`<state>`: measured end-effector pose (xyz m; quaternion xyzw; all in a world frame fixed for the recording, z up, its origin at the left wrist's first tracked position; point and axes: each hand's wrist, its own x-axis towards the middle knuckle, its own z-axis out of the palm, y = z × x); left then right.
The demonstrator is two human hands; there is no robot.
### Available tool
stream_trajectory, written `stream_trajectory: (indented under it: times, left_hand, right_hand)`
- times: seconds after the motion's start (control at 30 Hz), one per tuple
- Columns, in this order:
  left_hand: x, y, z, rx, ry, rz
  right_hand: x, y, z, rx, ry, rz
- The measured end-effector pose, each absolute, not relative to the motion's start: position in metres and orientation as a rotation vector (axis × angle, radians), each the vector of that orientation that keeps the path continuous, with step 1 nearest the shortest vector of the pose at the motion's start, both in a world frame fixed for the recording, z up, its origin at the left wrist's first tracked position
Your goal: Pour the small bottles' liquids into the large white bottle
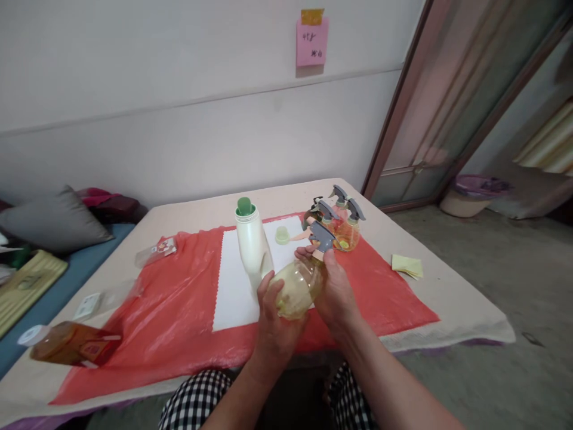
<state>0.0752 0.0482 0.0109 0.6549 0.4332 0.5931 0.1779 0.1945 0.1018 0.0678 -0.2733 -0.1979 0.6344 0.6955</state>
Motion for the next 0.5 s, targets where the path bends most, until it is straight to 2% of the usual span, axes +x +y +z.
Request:
stream_trajectory:
  times: [0.17,0.5]
  left_hand:
    - [0.070,0.045,0.026,1.124,0.983,1.389]
    - [0.059,0.048,0.036,0.948,1.032,1.332]
  right_hand:
    - [0.220,0.114,0.071,-0.514,-0.379,1.385]
    - [0.212,0.104,0.070,-0.697,-0.483,1.204]
